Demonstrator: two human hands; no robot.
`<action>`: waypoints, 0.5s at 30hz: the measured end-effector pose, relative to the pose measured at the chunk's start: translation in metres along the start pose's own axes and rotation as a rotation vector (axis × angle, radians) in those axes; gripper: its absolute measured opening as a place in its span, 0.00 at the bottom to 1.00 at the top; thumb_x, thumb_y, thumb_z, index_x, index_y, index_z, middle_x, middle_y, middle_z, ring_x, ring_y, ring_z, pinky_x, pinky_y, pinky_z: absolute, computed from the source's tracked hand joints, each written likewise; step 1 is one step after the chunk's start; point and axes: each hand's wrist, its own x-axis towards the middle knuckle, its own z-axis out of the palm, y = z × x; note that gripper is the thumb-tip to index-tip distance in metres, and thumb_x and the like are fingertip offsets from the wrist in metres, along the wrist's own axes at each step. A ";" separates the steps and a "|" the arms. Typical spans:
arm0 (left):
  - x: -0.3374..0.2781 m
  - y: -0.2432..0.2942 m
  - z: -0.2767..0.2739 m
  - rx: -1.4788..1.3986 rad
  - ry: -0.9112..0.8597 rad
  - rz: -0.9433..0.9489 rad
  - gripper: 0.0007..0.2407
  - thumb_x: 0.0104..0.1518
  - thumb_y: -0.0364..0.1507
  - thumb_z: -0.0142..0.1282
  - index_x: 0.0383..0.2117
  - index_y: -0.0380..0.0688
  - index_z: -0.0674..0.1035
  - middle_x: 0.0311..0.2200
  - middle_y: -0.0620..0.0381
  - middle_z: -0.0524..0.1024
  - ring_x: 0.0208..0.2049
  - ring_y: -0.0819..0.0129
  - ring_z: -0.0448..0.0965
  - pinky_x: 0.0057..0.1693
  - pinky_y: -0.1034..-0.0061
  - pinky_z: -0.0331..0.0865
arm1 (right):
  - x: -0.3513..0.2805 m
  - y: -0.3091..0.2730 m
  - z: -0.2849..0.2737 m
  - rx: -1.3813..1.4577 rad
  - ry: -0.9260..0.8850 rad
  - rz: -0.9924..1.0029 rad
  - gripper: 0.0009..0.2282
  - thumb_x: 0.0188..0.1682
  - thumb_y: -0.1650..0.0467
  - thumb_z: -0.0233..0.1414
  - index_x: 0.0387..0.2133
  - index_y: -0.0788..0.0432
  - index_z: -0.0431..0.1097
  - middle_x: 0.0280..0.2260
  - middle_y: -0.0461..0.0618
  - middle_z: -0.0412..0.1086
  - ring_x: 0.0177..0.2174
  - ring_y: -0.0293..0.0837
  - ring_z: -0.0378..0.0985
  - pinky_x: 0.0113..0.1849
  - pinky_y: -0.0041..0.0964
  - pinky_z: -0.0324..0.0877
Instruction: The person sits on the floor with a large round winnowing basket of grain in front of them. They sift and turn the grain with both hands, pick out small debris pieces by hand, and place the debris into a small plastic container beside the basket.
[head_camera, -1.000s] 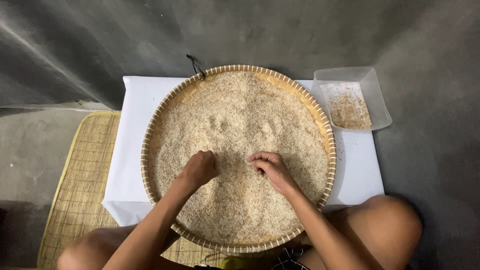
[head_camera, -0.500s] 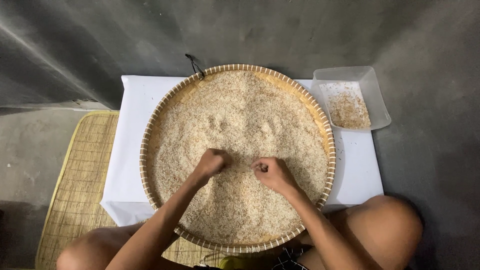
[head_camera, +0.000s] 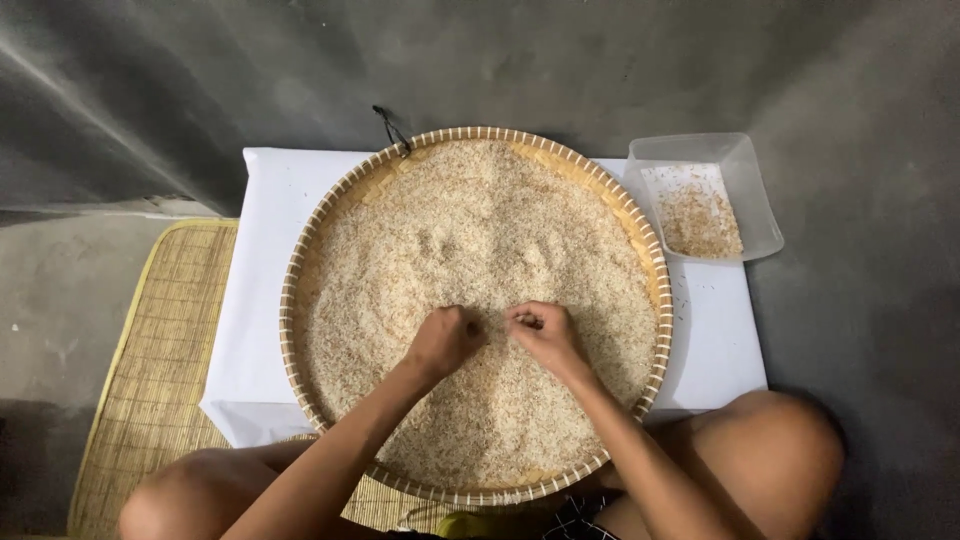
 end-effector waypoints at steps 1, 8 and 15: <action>0.003 -0.005 0.005 0.000 -0.002 0.002 0.04 0.49 0.26 0.60 0.26 0.41 0.86 0.25 0.44 0.83 0.30 0.45 0.85 0.37 0.55 0.79 | 0.000 -0.004 0.002 0.001 0.002 0.001 0.09 0.38 0.74 0.61 0.33 0.59 0.82 0.25 0.55 0.78 0.30 0.41 0.78 0.35 0.36 0.74; 0.010 -0.009 -0.005 -0.743 -0.043 -0.538 0.09 0.50 0.30 0.59 0.32 0.39 0.85 0.22 0.49 0.79 0.24 0.61 0.79 0.30 0.71 0.70 | 0.028 0.047 0.027 -0.530 -0.053 -0.135 0.10 0.44 0.69 0.57 0.39 0.50 0.80 0.33 0.55 0.79 0.38 0.54 0.82 0.42 0.47 0.76; 0.014 -0.015 -0.020 -0.717 -0.018 -0.496 0.11 0.43 0.35 0.60 0.28 0.43 0.87 0.21 0.47 0.80 0.24 0.60 0.78 0.31 0.70 0.68 | 0.031 0.049 0.022 -0.157 -0.071 -0.040 0.06 0.43 0.69 0.59 0.32 0.53 0.80 0.30 0.55 0.80 0.35 0.50 0.83 0.36 0.41 0.77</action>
